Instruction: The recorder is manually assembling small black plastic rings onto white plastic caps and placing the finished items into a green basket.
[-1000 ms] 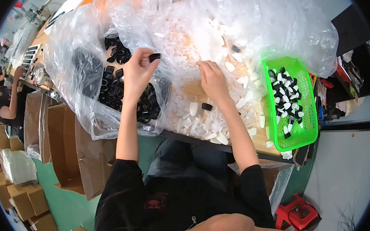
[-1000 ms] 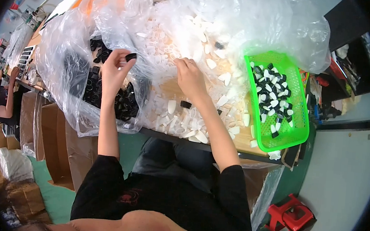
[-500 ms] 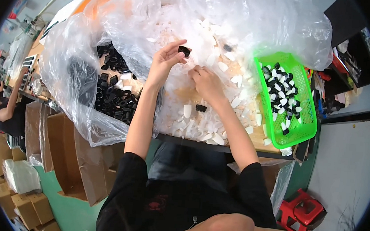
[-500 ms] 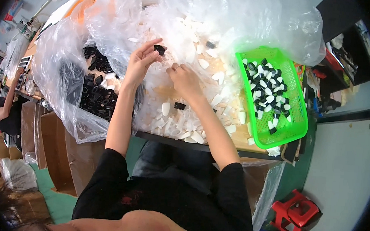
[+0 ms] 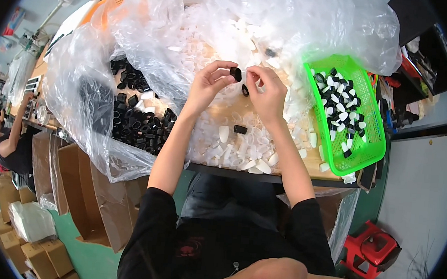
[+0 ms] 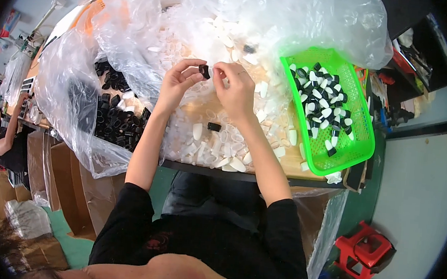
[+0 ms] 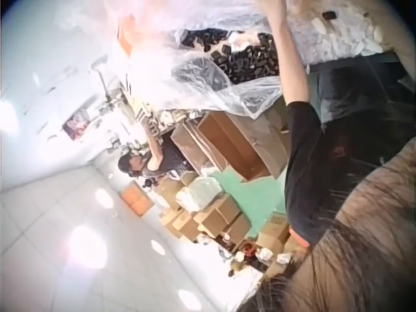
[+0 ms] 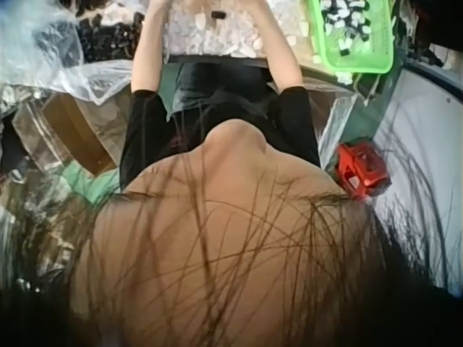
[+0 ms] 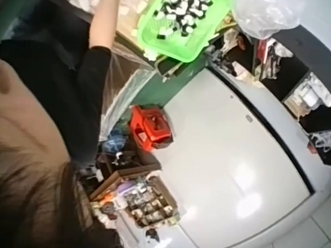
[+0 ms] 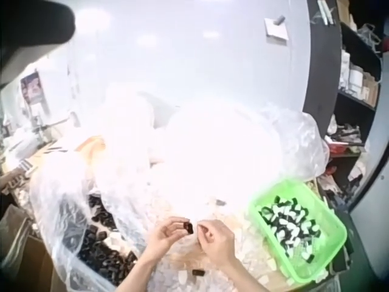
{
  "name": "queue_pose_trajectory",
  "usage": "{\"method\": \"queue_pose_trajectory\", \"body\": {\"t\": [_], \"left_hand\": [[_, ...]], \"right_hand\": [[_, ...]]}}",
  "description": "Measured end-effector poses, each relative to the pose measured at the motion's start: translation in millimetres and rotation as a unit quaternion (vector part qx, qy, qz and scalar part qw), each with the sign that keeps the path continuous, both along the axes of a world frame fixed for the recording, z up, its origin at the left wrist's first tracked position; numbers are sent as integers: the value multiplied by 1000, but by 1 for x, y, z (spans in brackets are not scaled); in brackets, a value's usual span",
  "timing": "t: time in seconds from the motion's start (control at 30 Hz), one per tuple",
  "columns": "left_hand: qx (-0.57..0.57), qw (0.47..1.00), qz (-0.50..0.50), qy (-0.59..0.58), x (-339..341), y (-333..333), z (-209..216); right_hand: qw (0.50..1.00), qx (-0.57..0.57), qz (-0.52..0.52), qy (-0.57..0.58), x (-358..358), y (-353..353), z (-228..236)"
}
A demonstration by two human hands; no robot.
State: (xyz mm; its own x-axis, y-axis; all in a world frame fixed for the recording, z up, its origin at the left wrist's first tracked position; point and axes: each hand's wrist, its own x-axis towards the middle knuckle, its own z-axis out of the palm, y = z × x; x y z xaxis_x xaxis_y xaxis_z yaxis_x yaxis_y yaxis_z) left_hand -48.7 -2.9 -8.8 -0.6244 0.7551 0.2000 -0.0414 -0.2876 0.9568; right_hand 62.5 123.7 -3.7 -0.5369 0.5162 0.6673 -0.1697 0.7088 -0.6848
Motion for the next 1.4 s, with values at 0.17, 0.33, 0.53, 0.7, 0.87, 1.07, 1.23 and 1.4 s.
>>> {"method": "queue_pose_trajectory", "body": {"t": [0.17, 0.33, 0.53, 0.7, 0.87, 1.07, 1.23, 1.4], "left_hand": [[-14, 1000, -10, 7, 5, 4, -4], [7, 999, -7, -35, 9, 6, -4], [3, 999, -8, -44, 10, 5, -1], [4, 999, -9, -41, 11, 4, 0], [19, 999, 27, -39, 9, 0, 2], [23, 996, 77, -33, -3, -4, 3], [-18, 999, -11, -29, 0, -2, -1], [-16, 994, 111, -7, -16, -6, -8]], "right_hand": [[995, 92, -31, 1, -1, -3, -3], [1000, 0, -10, -1, 1, -10, 3], [999, -9, 19, -26, 3, -4, 6], [999, 17, 33, -1, 1, -3, 3], [996, -7, 80, -30, 4, -6, 11], [973, -125, 181, -62, 11, 21, 14], [971, -70, 186, -133, 9, 14, 8], [933, -107, 284, -191, 21, 36, 17]]}}
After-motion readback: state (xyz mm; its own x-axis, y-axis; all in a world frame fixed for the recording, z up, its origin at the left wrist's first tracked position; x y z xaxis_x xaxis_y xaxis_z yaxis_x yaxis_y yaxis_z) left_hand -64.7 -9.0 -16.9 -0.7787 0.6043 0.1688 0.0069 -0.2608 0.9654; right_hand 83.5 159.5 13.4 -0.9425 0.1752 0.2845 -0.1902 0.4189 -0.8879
